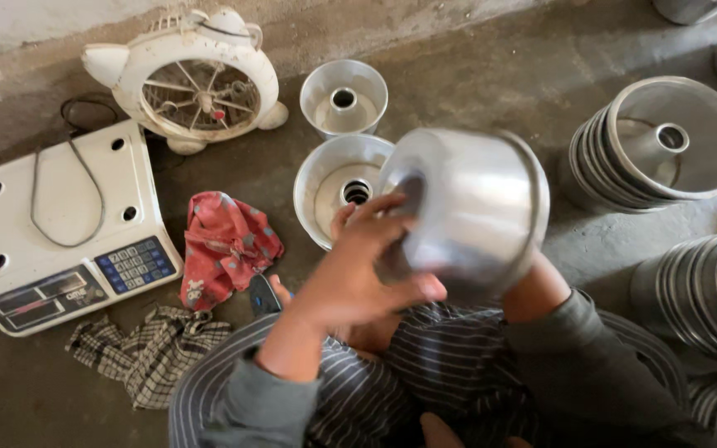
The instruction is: The person sits on the floor and wipes the interior and exterior surfaces of metal funnel-shaped parts using a cloth. The person handles the parts one at a time, turning them over to clean different sides, and stacks the cleaned parts into a pile.
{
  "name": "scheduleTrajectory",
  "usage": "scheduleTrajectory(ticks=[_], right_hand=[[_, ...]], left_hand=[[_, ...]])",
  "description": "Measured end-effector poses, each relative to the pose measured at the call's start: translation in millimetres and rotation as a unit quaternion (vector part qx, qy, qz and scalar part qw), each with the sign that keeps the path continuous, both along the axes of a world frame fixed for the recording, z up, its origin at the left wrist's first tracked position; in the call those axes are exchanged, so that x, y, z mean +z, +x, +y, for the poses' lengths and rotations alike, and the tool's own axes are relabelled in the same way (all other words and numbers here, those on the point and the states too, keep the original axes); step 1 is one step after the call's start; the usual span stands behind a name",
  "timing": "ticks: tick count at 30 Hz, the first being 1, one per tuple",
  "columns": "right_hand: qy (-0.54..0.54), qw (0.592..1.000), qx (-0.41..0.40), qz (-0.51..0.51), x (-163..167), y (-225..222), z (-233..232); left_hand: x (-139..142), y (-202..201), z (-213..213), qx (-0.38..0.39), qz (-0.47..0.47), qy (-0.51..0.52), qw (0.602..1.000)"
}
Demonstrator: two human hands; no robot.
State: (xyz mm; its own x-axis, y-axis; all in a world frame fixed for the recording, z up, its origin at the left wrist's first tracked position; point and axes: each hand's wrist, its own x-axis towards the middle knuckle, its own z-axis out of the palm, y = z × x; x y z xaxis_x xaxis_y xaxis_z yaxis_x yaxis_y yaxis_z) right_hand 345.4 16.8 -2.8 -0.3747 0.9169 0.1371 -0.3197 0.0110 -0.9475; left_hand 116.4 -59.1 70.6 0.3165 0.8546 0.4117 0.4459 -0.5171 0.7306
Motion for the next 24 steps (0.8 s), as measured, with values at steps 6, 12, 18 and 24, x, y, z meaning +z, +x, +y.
scheduleTrajectory(ticks=[6, 12, 18, 24], right_hand=[[0.239, 0.938, -0.083, -0.237, 20.3, -61.6, -30.5], [0.048, 0.996, 0.035, -0.07, 8.4, -45.0, 2.5], [-0.205, 0.971, 0.021, 0.12, 25.4, -16.1, 4.1], [0.271, 0.925, -0.195, -0.183, 54.5, -9.8, -2.1]], left_hand=[[-6.9, -10.1, 8.1, 0.074, -0.364, -0.292, 0.881], [-25.3, -12.6, -3.6, 0.065, -0.241, -0.12, 0.961], [-42.7, -53.4, 27.4, 0.042, -0.566, -0.207, 0.797], [-47.9, -65.7, 32.0, 0.098, -0.612, -0.296, 0.727]])
